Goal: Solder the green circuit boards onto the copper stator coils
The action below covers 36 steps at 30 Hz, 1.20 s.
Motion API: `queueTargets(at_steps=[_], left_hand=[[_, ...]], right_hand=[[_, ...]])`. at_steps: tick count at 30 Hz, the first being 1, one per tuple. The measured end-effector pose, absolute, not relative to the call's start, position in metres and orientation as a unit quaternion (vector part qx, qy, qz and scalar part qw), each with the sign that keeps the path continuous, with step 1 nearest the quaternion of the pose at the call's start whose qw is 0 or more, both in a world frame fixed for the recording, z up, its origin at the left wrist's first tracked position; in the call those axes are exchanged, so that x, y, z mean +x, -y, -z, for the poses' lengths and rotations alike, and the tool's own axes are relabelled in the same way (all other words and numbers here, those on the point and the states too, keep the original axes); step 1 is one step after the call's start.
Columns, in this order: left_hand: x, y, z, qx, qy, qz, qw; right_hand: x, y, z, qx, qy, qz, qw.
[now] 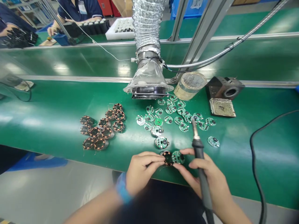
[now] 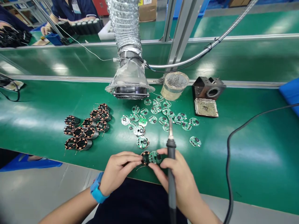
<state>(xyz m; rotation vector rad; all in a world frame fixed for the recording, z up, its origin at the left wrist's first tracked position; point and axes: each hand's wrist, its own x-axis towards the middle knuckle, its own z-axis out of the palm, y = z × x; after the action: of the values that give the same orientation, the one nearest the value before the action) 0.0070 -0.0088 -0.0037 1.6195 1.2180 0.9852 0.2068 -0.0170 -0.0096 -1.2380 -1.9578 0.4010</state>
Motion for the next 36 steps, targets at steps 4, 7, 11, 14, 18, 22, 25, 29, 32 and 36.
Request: queueTargets(at_steps=[4,7,11,14,18,22,25,29,32,36], left_hand=[[0.017,0.011,-0.001,0.448,-0.569,-0.399,0.562],[0.022,0.008,-0.004,0.351,-0.586,-0.403,0.608],[0.022,0.006,-0.004,0.356,-0.602,-0.388,0.6],[0.015,0.007,-0.006,0.501,-0.572,-0.366,0.537],[0.001,0.008,-0.012,0.746,-0.475,-0.29,0.366],[-0.007,0.01,-0.009,0.778,-0.447,-0.254,0.362],[-0.006,0.014,-0.001,0.647,-0.515,-0.323,0.46],[-0.002,0.017,0.002,0.502,-0.579,-0.336,0.547],[0.0,0.013,-0.003,0.504,-0.58,-0.325,0.551],[0.004,0.006,-0.009,0.537,-0.591,-0.295,0.525]], right_hand=[[0.186,0.02,0.011,-0.47,0.782,-0.174,0.37],[0.185,0.02,0.015,-0.472,0.783,-0.169,0.368],[0.185,0.02,0.015,-0.474,0.785,-0.166,0.363],[0.183,0.02,0.014,-0.464,0.79,-0.171,0.363],[0.18,0.02,0.012,-0.46,0.799,-0.17,0.349],[0.179,0.02,0.012,-0.46,0.796,-0.173,0.353],[0.179,0.018,0.012,-0.453,0.798,-0.162,0.364],[0.184,0.017,0.011,-0.442,0.804,-0.136,0.374],[0.194,0.019,0.008,-0.442,0.801,-0.129,0.383],[0.207,0.027,0.002,-0.448,0.789,-0.161,0.389]])
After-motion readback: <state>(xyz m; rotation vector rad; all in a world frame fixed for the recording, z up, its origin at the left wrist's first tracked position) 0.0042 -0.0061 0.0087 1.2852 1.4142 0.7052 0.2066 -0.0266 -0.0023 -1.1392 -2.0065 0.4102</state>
